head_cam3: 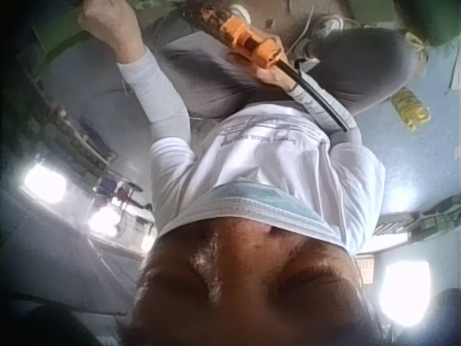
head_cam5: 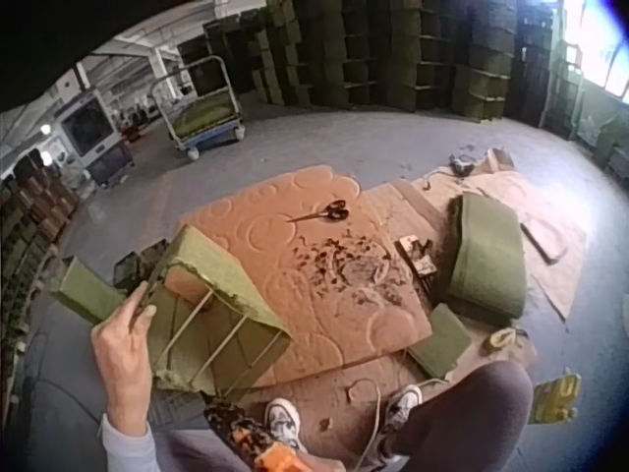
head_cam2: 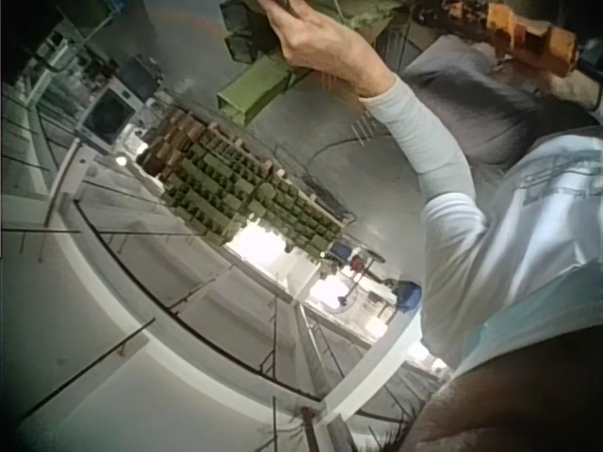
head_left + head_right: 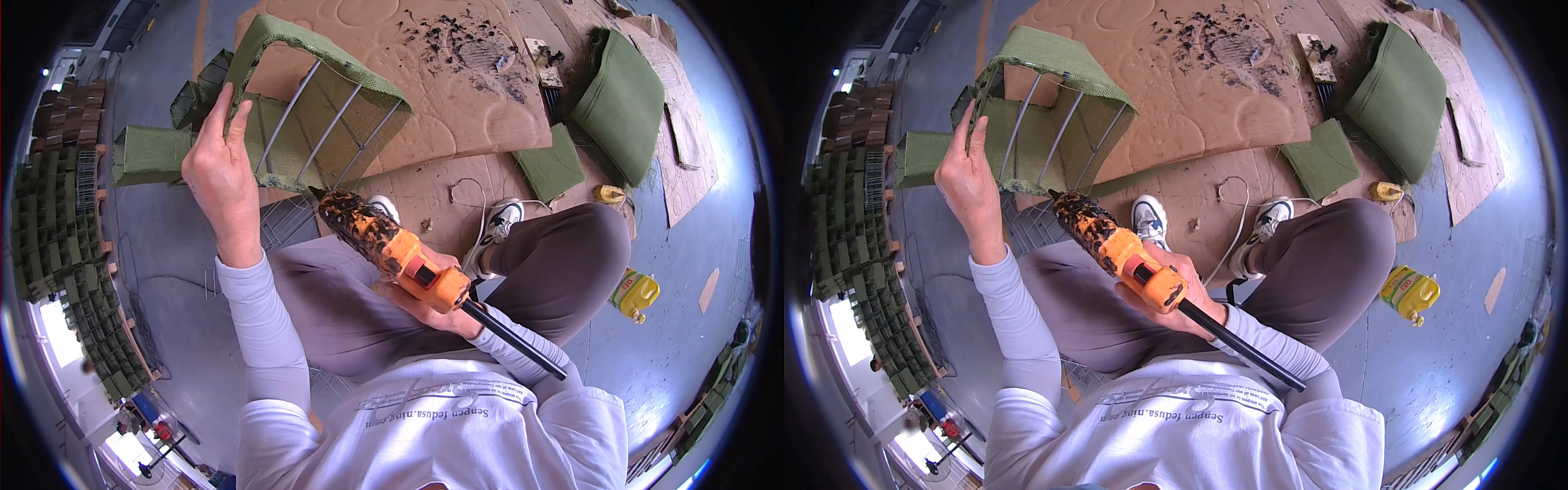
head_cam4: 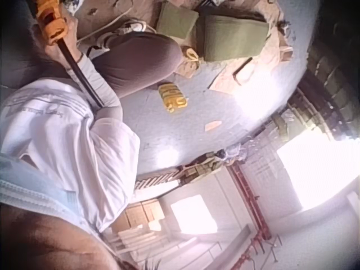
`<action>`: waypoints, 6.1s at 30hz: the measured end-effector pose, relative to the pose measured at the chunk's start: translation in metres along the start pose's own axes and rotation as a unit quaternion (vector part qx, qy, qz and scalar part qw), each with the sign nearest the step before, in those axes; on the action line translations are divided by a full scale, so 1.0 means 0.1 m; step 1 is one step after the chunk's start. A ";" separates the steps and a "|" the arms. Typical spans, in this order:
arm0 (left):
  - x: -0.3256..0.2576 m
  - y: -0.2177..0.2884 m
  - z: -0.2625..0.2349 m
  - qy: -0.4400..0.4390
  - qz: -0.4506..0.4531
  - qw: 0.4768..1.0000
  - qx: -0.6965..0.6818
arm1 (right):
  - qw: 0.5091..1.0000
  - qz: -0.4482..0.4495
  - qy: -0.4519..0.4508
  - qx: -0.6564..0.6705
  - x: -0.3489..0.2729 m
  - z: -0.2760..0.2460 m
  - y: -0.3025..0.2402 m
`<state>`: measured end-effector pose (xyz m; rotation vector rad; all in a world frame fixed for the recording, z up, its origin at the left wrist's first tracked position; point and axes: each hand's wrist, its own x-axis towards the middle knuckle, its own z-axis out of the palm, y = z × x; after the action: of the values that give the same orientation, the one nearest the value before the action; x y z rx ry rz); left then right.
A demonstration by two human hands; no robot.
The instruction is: Assembling green fabric-covered metal wire frames using a hot glue gun to secure the fabric.
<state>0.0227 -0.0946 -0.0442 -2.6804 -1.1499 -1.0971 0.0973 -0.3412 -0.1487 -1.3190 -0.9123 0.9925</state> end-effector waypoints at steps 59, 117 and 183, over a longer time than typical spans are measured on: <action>0.09 0.08 0.16 0.021 0.082 0.996 -0.004 | 0.997 0.044 0.063 -0.007 -0.14 -0.37 0.03; 0.07 0.18 0.12 -0.025 0.080 0.996 -0.017 | 0.986 0.090 0.137 0.018 -0.09 -0.38 -0.24; 0.10 0.17 0.21 -0.051 0.080 0.995 -0.018 | 0.973 0.079 0.217 0.004 -0.09 -0.69 -0.14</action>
<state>0.0508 -0.0946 -0.0495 -2.8278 -0.9157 -0.9750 0.1605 -0.3725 -0.1380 -1.5414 -0.4745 0.7793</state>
